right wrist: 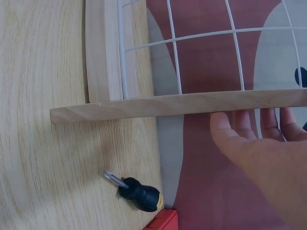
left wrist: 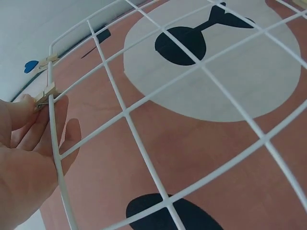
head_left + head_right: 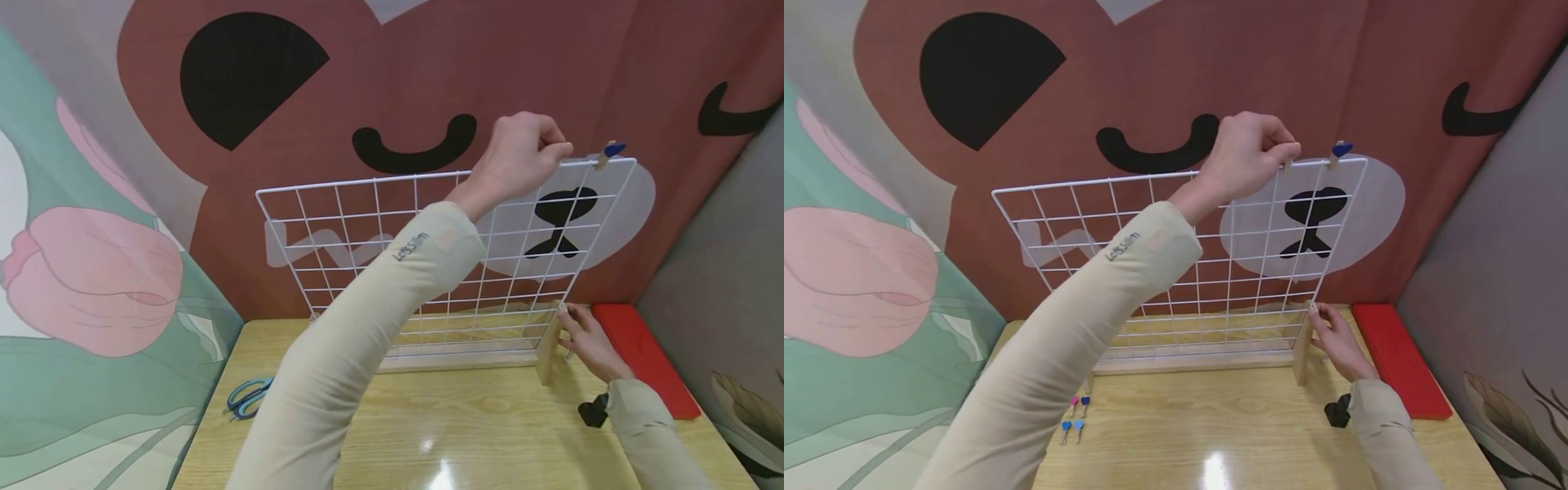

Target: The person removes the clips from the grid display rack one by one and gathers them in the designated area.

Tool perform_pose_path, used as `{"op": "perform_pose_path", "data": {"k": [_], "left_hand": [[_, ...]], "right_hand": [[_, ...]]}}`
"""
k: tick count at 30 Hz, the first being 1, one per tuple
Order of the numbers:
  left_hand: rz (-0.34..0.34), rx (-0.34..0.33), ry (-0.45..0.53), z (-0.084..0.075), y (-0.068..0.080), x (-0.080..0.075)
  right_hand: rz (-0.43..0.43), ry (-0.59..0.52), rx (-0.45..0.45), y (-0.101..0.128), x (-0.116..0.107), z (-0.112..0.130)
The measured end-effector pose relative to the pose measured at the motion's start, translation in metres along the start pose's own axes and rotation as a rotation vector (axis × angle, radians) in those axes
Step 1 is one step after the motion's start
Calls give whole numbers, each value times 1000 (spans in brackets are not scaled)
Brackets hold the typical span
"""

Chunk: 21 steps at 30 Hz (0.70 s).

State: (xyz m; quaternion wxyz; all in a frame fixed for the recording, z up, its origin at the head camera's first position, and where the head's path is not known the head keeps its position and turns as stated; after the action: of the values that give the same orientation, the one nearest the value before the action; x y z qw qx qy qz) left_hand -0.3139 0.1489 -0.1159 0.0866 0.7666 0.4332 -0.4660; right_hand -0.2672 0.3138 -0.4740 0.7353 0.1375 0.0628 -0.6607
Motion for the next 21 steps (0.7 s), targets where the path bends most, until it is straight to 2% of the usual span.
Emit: {"op": "perform_pose_path", "data": {"k": [8, 14, 21], "left_hand": [[-64, 35, 97, -3, 5, -14], [-88, 81, 113, -9, 13, -24], [-112, 54, 154, -1, 27, -33]], "right_hand": [[7, -24, 5, 0, 2, 1], [15, -20, 9, -1, 0, -1], [-1, -15, 4, 1, -2, -2]]}}
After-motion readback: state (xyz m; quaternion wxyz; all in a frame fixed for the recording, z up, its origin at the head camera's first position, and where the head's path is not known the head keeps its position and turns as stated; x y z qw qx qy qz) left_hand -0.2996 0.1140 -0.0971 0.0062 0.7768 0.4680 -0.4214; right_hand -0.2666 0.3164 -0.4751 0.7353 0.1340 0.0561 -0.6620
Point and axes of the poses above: each hand's wrist, its own y-axis away from the middle knuckle, its own x-axis out of the palm, z = x × y, the point moved 10 cm from there along -y, towards the middle knuckle, and after that the axes turned 5 degrees about z, right-handed, at the moved point
